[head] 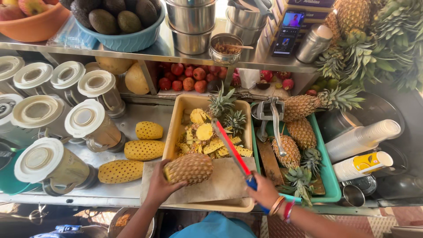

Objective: The person peels a pineapple with a knife, removes the eyes, and then slices it into small pieces before mixing it with pomegranate seeds in a bowl using a spoon.

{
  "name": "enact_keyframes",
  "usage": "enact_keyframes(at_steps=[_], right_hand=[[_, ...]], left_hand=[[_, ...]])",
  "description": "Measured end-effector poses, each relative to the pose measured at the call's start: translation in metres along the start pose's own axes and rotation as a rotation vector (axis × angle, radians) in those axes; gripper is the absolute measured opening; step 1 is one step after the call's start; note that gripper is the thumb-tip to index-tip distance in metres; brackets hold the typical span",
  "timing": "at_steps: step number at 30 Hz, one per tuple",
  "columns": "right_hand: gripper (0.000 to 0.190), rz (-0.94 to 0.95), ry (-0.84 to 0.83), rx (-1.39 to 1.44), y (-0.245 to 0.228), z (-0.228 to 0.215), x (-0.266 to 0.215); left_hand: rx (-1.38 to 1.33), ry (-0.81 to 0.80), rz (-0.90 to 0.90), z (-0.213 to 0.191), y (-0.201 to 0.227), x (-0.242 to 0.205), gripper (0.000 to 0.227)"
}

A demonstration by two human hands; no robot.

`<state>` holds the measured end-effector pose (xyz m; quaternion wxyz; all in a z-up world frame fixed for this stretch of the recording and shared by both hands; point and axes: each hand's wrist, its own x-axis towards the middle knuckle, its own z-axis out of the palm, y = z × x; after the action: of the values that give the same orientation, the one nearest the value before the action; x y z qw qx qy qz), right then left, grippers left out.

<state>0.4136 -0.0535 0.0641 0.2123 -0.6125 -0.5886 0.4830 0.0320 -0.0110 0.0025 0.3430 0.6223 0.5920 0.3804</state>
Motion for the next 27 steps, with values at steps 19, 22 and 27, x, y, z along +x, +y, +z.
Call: enact_keyframes(at_steps=[19,22,27], right_hand=[[0.026,-0.223,0.198,-0.166,-0.046,0.097,0.000],[0.035,-0.291,0.224,-0.460,-0.078,0.098,-0.006],[0.032,-0.207,0.178,-0.714,-0.125,0.115,0.008]], left_hand=[[0.555,-0.386,0.175,-0.023,0.083,0.045,0.147],[0.598,-0.411,-0.056,-0.017,0.102,0.047,0.144],[0.563,-0.222,-0.105,-0.004,0.114,0.037,0.128]])
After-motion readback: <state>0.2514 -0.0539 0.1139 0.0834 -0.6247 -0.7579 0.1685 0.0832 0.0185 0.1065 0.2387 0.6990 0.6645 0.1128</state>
